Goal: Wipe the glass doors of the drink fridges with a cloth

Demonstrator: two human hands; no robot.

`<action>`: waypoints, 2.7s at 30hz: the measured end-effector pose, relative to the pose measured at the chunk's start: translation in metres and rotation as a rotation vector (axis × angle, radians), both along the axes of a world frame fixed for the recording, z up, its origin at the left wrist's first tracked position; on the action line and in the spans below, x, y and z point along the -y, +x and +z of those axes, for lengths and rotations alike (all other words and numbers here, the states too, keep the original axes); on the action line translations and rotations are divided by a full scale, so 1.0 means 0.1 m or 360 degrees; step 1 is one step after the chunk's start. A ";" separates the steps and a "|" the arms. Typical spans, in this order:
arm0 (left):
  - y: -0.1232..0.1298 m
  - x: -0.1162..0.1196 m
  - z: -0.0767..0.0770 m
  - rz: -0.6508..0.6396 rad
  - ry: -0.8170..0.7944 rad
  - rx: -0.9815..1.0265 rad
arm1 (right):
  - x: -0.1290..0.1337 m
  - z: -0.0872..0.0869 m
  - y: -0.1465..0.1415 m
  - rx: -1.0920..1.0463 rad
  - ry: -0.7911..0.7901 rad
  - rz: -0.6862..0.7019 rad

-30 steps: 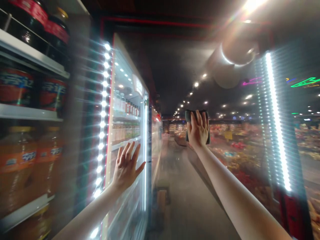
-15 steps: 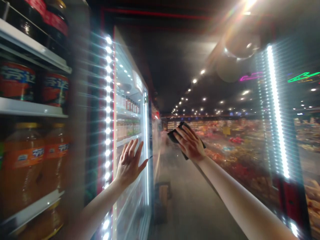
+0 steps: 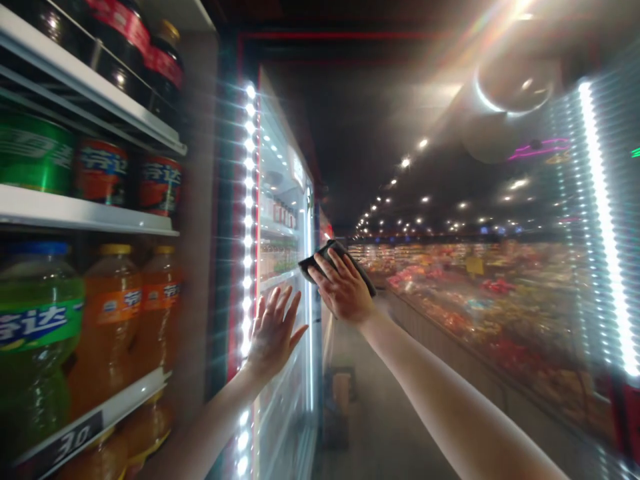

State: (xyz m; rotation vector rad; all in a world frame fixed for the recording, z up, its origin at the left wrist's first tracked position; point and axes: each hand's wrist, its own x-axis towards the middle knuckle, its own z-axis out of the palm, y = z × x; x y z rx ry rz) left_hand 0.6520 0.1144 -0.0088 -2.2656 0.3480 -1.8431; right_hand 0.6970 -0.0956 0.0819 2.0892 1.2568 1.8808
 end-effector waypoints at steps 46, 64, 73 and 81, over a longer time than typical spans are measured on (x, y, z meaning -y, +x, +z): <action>-0.35 -0.53 -0.37 0.0309 -0.0129 -0.0072 | -1.15 0.15 -0.02 0.0048 -0.0126 0.0395; -0.67 -0.76 0.09 0.0417 -0.0128 0.0080 | -1.76 1.49 -0.12 0.0098 0.0181 0.0580; -0.70 -0.80 0.06 0.0440 -0.0135 0.0067 | -1.87 1.16 -0.02 -0.0017 -0.0065 0.0617; -0.77 -0.72 -0.23 0.0436 -0.0225 0.0015 | -1.55 0.15 -0.08 0.0032 -0.0409 0.0573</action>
